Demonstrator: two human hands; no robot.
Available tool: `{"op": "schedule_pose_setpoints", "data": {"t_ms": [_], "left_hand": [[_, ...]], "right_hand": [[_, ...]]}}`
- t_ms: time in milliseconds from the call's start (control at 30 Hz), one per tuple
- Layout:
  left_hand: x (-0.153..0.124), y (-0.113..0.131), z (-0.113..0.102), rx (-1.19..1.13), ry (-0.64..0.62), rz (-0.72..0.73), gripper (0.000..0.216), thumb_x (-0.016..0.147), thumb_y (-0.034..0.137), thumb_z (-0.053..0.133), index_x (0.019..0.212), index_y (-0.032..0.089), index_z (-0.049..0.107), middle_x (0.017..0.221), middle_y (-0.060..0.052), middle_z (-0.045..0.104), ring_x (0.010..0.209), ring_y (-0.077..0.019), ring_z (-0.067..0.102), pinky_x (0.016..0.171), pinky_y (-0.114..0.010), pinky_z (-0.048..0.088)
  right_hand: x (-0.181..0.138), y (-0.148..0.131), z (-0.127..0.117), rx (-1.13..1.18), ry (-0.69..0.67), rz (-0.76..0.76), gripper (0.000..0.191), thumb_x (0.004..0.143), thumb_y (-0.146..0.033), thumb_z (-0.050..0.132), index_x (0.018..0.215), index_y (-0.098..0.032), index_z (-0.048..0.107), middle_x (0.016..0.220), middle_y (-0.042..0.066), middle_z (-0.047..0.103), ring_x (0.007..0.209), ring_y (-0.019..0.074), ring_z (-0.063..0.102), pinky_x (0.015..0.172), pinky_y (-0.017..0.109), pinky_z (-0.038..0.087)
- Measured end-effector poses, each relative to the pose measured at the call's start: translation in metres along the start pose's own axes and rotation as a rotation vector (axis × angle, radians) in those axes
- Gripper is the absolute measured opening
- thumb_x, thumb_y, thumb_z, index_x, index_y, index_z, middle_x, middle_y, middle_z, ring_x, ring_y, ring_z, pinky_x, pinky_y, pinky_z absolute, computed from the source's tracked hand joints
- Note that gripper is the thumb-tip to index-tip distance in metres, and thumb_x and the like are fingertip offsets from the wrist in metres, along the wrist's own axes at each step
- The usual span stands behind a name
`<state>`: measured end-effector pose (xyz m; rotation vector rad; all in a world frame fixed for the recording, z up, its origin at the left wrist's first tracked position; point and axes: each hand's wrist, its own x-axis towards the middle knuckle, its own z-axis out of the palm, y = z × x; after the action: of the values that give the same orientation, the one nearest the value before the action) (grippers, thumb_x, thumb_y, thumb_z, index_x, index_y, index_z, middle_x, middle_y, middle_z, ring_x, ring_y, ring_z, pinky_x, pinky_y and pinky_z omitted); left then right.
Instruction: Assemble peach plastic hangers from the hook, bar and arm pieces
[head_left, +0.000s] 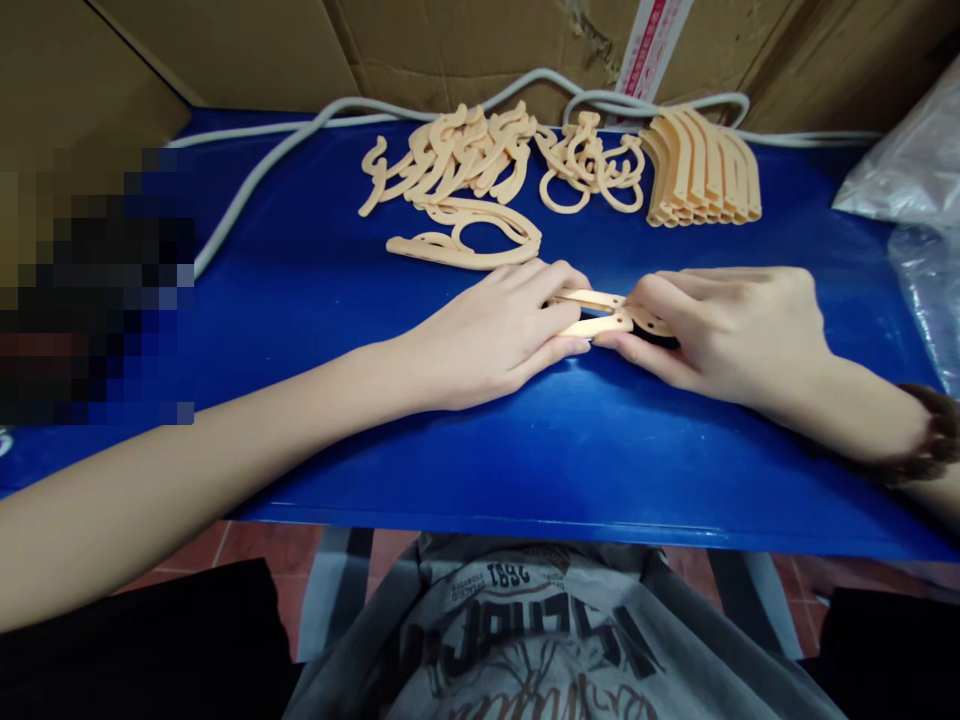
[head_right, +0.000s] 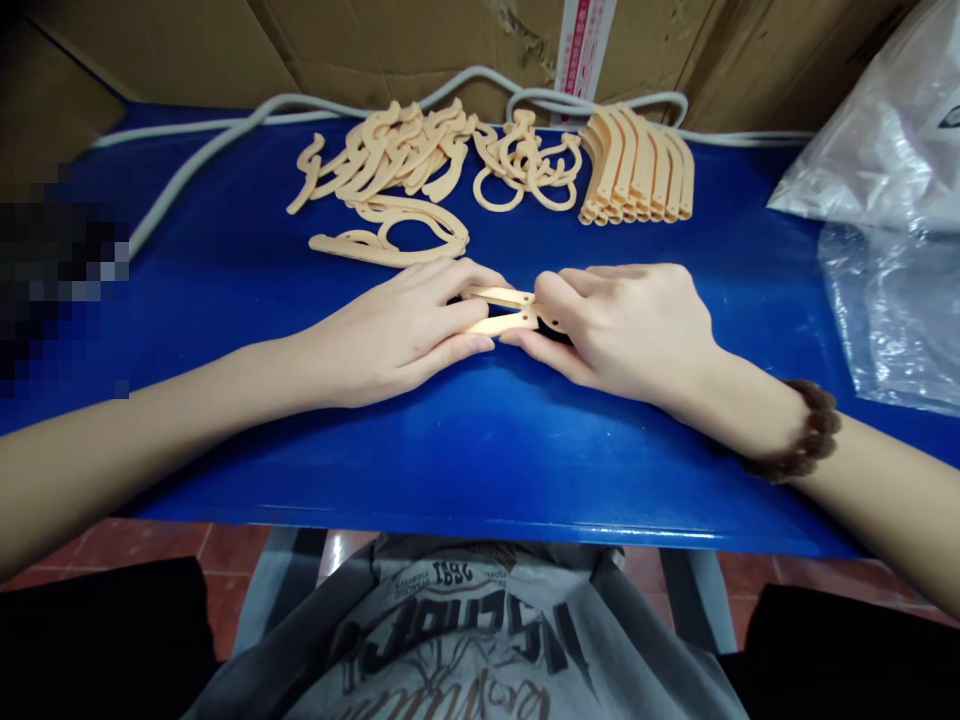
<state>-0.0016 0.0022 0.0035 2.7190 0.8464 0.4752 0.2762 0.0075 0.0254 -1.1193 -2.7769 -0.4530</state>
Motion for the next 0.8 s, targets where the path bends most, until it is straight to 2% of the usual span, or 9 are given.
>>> {"op": "schedule_pose_setpoints", "data": {"t_ms": [200, 667, 800], "left_hand": [[-0.0002, 0.0007, 0.0000, 0.000, 0.008, 0.000, 0.050, 0.127, 0.042, 0.037, 0.145, 0.016, 0.076, 0.156, -0.020, 0.070, 0.139, -0.0393, 0.066, 0.127, -0.065, 0.052], [0.0009, 0.0020, -0.0014, 0.015, -0.013, -0.009, 0.048, 0.126, 0.039, 0.037, 0.141, 0.014, 0.075, 0.156, -0.020, 0.070, 0.141, -0.0392, 0.066, 0.133, -0.067, 0.048], [0.0010, 0.0024, -0.0010, 0.046, -0.013, 0.004, 0.047, 0.125, 0.036, 0.038, 0.141, 0.012, 0.075, 0.156, -0.022, 0.070, 0.139, -0.0402, 0.067, 0.128, -0.065, 0.052]], "right_hand": [[0.0009, -0.0024, -0.0002, 0.059, -0.044, 0.059, 0.079, 0.118, -0.078, 0.020, 0.108, -0.025, 0.078, 0.093, 0.010, 0.085, 0.074, 0.0246, 0.069, 0.063, 0.038, 0.028], [0.0040, -0.0056, -0.0070, 0.055, -0.098, 0.091, 0.076, 0.118, -0.078, 0.027, 0.104, -0.023, 0.078, 0.093, 0.012, 0.085, 0.076, 0.0243, 0.070, 0.064, 0.038, 0.027], [0.0040, -0.0045, -0.0046, 0.086, -0.073, 0.097, 0.075, 0.117, -0.079, 0.026, 0.103, -0.027, 0.078, 0.096, 0.010, 0.086, 0.076, 0.0245, 0.069, 0.065, 0.039, 0.026]]}}
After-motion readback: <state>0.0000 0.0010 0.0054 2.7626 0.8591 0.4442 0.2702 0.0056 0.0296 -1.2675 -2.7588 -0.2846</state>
